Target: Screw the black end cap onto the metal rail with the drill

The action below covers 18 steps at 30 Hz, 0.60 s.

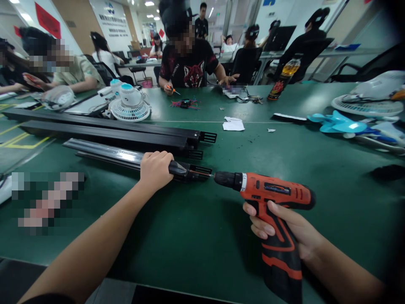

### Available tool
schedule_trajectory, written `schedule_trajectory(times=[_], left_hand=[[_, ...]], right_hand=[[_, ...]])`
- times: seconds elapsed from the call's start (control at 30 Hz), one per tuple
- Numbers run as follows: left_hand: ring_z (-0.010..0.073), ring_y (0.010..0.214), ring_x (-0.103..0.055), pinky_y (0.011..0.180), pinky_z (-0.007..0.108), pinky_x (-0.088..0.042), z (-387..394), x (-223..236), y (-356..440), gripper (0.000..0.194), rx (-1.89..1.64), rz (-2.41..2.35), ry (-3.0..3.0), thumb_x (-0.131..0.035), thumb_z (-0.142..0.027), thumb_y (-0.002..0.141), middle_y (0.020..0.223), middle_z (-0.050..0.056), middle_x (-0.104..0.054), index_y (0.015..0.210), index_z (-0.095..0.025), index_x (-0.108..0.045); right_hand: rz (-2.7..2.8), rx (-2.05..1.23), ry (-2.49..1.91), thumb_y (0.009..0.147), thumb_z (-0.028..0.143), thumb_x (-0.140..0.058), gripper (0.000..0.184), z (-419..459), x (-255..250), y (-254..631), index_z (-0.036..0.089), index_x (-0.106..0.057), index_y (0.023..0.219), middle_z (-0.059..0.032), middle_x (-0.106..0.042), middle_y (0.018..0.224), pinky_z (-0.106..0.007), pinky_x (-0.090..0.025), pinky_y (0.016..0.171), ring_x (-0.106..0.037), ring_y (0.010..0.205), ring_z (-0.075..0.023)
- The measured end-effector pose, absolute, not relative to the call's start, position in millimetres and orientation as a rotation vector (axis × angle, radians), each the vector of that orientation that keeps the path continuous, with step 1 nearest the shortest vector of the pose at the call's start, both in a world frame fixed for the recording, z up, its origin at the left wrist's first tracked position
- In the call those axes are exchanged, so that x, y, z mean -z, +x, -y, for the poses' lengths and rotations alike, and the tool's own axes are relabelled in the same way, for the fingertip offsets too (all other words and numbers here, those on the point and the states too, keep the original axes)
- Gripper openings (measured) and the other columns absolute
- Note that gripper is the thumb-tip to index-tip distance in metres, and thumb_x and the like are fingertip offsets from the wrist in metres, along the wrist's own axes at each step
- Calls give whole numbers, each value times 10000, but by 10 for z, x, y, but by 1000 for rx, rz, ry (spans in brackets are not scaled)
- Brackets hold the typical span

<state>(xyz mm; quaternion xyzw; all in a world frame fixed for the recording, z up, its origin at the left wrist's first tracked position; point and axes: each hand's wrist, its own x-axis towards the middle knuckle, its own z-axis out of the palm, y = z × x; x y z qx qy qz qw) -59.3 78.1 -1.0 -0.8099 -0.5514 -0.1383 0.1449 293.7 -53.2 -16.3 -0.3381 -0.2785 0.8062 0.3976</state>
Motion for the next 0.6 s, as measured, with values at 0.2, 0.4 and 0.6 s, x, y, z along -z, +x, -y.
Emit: schedule_trajectory(times=[0.2, 0.4, 0.6], left_hand=[[307, 868, -705, 842, 432, -442, -777, 5, -580, 97, 405, 1611, -2319, -617, -184, 805, 843, 73, -744, 874, -219, -676], [296, 871, -707, 854, 422, -449, -779, 14, -582, 89, 408, 1609, -2311, -637, -205, 801, 846, 65, -742, 881, -227, -668], [292, 855, -701, 846, 420, -452, -770, 3, -585, 94, 396, 1596, -2315, -647, -218, 782, 842, 60, -741, 875, -230, -660]], right_hand=[[685, -2012, -1058, 785, 677, -902, 624, 557, 122, 2962, 128, -862, 1080, 8, -585, 520, -260, -422, 533, -533, 535, -137], [646, -1943, -1211, 723, 693, -924, 671, 572, 38, 2889, 136, -865, 1093, 16, -596, 492, -264, -425, 516, -536, 507, -137], [662, -1867, -1262, 815, 627, -848, 527, 590, 6, 2828, 119, -855, 956, 9, -579, 486, -271, -467, 521, -542, 495, -144]])
